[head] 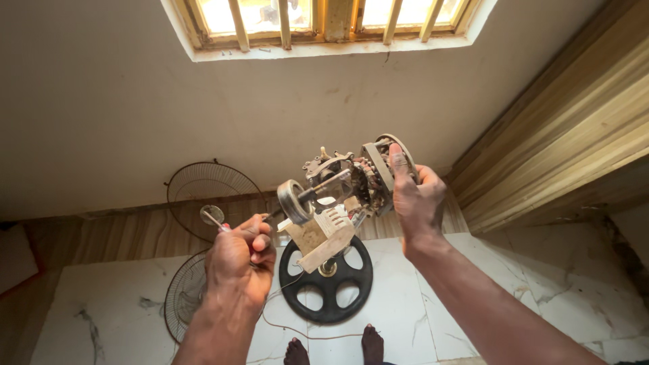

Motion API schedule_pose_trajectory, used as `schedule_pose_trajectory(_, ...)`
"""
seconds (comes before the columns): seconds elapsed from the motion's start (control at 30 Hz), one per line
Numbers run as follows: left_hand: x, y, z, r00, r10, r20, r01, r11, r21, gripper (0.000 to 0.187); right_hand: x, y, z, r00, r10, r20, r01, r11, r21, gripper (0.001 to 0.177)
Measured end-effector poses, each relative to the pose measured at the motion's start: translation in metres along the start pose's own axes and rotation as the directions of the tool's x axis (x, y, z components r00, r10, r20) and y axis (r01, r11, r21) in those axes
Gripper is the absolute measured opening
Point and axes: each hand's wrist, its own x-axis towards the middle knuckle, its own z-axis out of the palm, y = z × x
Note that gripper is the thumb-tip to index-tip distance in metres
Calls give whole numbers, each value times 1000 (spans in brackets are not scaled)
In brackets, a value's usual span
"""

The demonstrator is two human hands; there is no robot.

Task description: The person holds a disassembled electrical motor component and uses a screwdriver to adjust internal parts. They rotate the component to access different areas while manipulating the tool inside the housing.

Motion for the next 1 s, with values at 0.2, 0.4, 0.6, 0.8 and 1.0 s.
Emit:
schedule_pose_trajectory(0.2,-6,-18,-10,984,-127,122,140,984,-107,4,3,-4,-19,934,-340,-107,322,934,-153,51)
schedule_pose_trajectory(0.4,-11,-40,-21,958,-211,192,247,950,-189,5,-17,-31,-50,760,-647,-61,647,762,-17,15)
schedule_pose_trajectory(0.6,-15,-60,-31,873,-218,437,352,901,-255,11,-31,-47,-69,832,-504,231,444,855,267,1)
schedule_pose_trajectory(0.8,-23,-70,-30,805,-223,550,412,877,-248,13,-28,-48,-87,618,-501,606,286,861,420,18)
schedule_pose_trajectory(1.0,-29,-76,-23,806,-263,531,428,878,-215,18,-31,-46,-86,539,-446,714,166,888,429,24)
